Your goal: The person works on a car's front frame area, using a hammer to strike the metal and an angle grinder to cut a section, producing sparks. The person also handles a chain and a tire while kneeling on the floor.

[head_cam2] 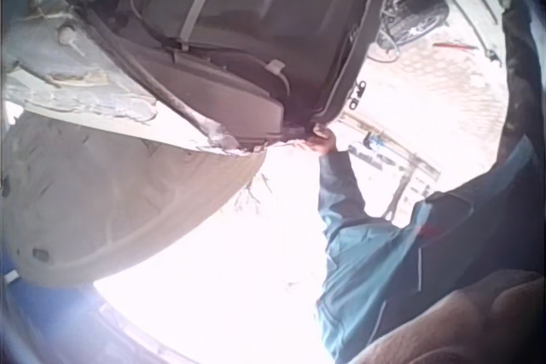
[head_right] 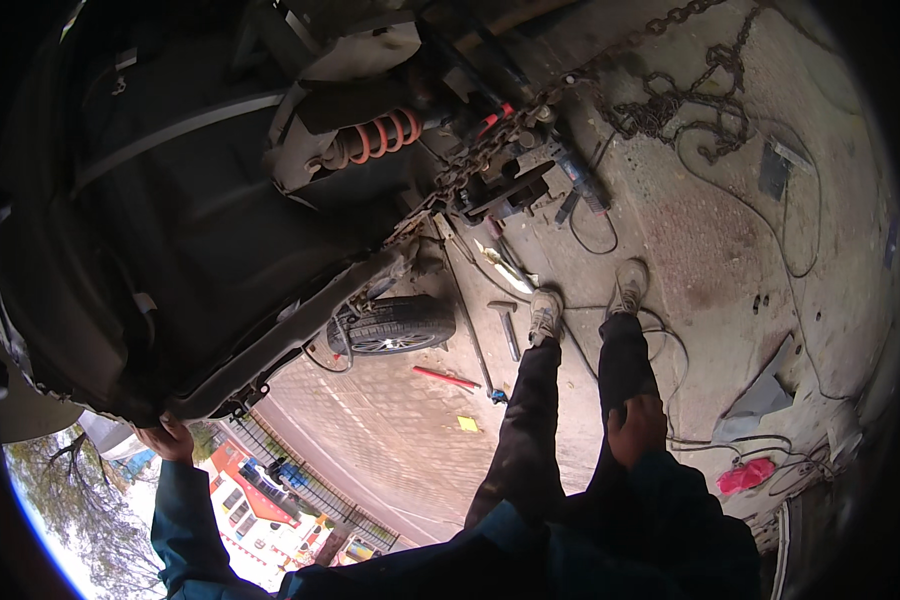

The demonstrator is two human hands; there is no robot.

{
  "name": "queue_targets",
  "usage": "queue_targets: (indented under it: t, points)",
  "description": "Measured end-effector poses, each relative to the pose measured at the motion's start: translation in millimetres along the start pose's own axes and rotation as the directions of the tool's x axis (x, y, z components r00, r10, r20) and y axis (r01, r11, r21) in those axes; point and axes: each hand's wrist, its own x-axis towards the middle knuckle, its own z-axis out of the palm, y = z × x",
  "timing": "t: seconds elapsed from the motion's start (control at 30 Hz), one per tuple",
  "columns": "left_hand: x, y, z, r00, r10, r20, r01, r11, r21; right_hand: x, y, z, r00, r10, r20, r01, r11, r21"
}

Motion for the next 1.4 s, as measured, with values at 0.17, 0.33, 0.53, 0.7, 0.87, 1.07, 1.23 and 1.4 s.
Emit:
queue_targets:
  t: [0.17,0.33,0.53,0.7,0.87,1.07,1.23,1.4]
  points:
    - [-16.3,-13.7,5.5,0.995,0.07,-0.071,-0.065,0.995,0.072,2.8,0.6,3.4,0.999,0.024,0.029,-0.024,1.0,0.0]
    - [-35.6,-22.3,4.5,1.0,0.023,0.009,-0.024,0.996,0.083,4.6,0.4,8.1,1.0,0.009,0.018,-0.009,0.999,-0.036]
    - [-49.8,-25.5,5.9,1.0,0.012,-0.009,-0.011,0.992,0.129,6.4,-0.7,7.2,1.0,0.002,0.007,-0.002,1.0,-0.027]
    - [-55.4,-27.3,5.7,1.0,0.028,0.011,-0.029,0.988,0.149,9.7,-2.5,2.8,1.0,-0.008,-0.001,0.008,0.999,-0.036]
    - [-55.4,-27.8,7.6,0.999,0.041,0.002,-0.04,0.987,0.152,12.7,-2.1,1.3,1.0,-0.015,0.001,0.015,0.999,-0.035]
    - [-45.4,-17.8,6.7,0.999,-0.047,-0.01,0.048,0.993,0.112,11.9,1.3,1.6,1.0,-0.025,-0.002,0.025,0.999,-0.037]
    - [-35.1,-9.9,5.6,0.997,-0.062,-0.039,0.066,0.993,0.101,10.6,1.5,2.2,1.0,-0.003,0.009,0.004,0.999,-0.049]
    - [-32.7,-9.2,5.3,0.997,-0.074,-0.023,0.076,0.989,0.123,10.9,0.3,2.3,1.0,-0.01,0.01,0.011,0.999,-0.048]
